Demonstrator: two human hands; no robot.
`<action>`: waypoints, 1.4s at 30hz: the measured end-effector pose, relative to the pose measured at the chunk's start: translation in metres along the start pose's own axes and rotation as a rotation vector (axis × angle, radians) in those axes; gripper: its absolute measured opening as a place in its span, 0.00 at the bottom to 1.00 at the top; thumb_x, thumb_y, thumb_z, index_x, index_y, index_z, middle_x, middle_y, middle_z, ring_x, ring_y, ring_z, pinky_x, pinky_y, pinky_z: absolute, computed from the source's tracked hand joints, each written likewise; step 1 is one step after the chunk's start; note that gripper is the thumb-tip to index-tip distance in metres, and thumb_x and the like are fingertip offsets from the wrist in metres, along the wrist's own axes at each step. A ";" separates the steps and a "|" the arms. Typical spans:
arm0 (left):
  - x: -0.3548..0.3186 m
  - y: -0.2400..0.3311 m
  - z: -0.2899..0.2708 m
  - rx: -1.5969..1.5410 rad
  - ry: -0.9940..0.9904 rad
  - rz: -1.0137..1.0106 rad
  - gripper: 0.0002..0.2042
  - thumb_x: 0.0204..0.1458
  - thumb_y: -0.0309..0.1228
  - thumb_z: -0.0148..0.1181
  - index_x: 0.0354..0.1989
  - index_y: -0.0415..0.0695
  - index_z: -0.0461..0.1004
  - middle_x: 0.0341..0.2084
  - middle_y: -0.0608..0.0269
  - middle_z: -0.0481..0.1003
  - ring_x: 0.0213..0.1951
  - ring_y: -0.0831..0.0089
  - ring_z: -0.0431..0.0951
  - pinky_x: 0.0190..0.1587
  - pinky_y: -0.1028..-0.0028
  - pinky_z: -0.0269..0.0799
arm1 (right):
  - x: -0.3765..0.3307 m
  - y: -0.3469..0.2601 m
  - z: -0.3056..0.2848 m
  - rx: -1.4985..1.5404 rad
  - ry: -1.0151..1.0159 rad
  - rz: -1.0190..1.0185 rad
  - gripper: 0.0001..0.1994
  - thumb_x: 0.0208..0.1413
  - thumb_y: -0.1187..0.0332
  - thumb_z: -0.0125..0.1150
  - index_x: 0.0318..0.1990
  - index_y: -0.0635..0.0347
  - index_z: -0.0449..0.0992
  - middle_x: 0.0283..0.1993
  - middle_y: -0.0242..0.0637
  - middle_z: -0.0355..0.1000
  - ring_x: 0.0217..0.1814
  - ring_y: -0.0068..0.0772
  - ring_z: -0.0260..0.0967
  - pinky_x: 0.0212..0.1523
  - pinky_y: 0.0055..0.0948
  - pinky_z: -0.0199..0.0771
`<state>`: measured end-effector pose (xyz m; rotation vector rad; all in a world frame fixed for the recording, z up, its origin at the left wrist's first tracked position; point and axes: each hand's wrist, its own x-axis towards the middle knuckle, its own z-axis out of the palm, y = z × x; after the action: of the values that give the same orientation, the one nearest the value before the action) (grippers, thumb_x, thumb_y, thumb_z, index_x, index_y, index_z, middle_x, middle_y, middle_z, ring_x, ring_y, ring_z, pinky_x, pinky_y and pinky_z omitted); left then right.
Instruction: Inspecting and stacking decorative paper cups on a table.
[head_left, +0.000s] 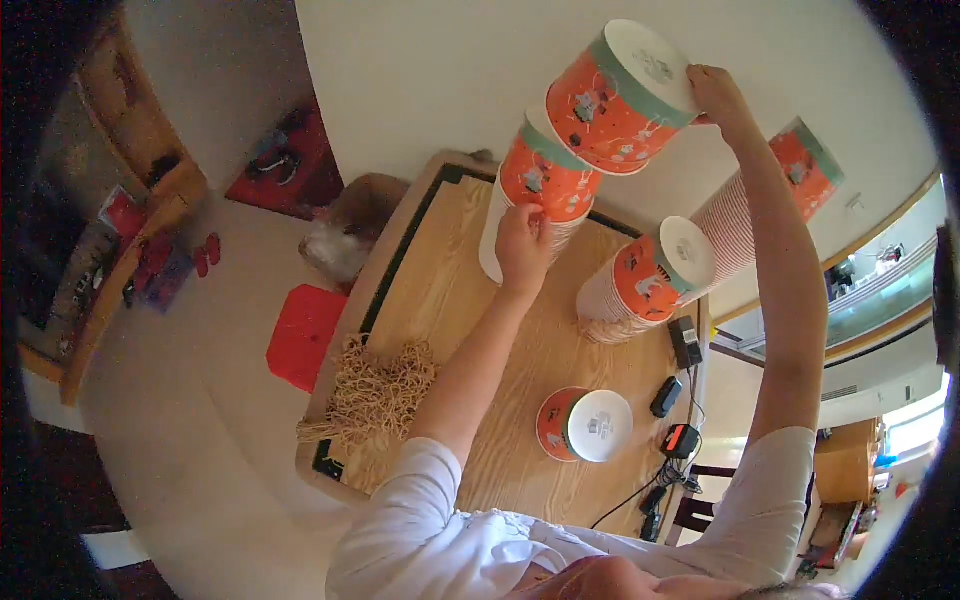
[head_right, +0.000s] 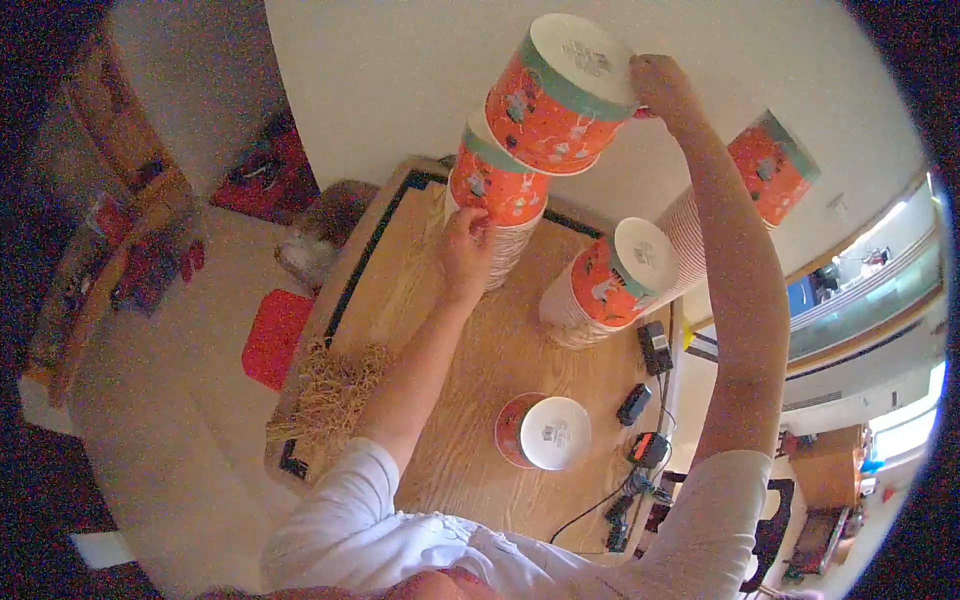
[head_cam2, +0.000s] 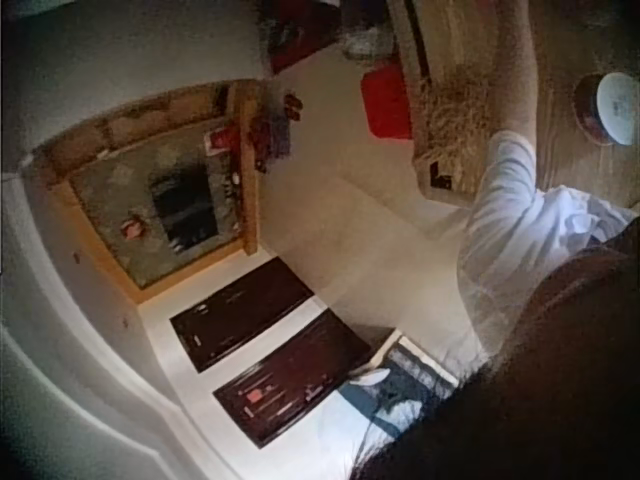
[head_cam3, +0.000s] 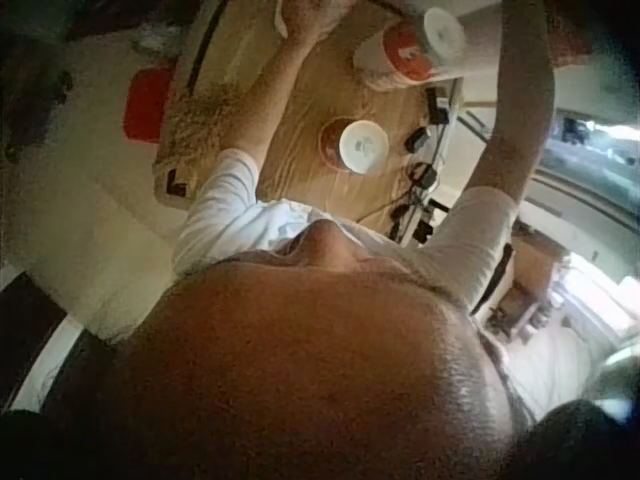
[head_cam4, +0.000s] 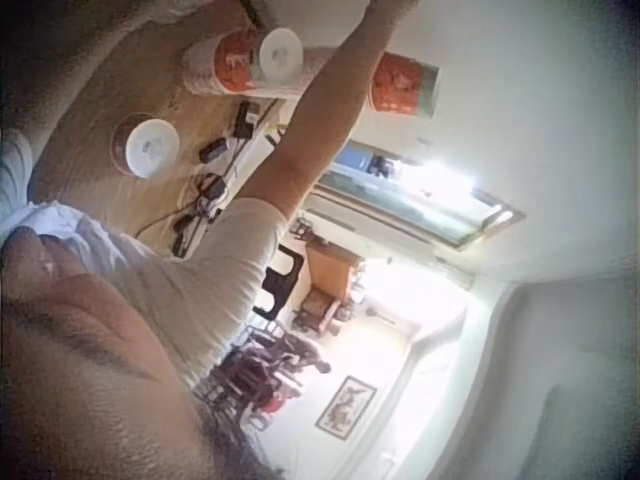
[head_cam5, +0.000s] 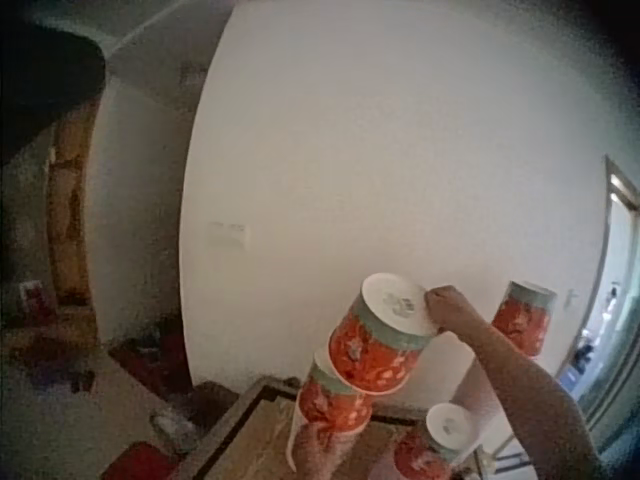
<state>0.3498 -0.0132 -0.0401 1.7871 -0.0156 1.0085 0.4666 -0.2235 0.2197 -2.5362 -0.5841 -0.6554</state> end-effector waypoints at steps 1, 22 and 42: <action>-0.003 -0.012 0.002 -0.002 -0.023 -0.019 0.08 0.42 0.24 0.61 0.31 0.43 0.69 0.25 0.61 0.70 0.28 0.65 0.71 0.31 0.69 0.68 | 0.005 -0.016 0.008 0.059 -0.070 0.169 0.17 0.55 0.58 0.41 0.37 0.62 0.73 0.32 0.33 0.70 0.33 0.27 0.69 0.29 0.32 0.74; 0.011 -0.032 -0.016 0.119 -0.007 0.415 0.19 0.41 0.17 0.54 0.45 0.44 0.70 0.46 0.56 0.66 0.48 0.57 0.66 0.49 0.63 0.64 | 0.015 -0.016 0.094 -0.139 -0.333 0.049 0.16 0.55 0.63 0.40 0.39 0.64 0.72 0.30 0.42 0.71 0.26 0.34 0.71 0.20 0.32 0.75; 0.011 -0.046 -0.016 0.148 -0.157 0.440 0.18 0.34 0.18 0.55 0.38 0.43 0.71 0.40 0.56 0.67 0.46 0.56 0.67 0.54 0.54 0.59 | 0.016 -0.007 0.124 -0.175 -0.433 0.173 0.17 0.55 0.62 0.38 0.41 0.62 0.72 0.30 0.43 0.71 0.25 0.37 0.71 0.20 0.33 0.75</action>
<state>0.3676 0.0252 -0.0661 2.0450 -0.4597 1.1962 0.5180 -0.1493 0.1334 -2.8738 -0.4532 -0.0938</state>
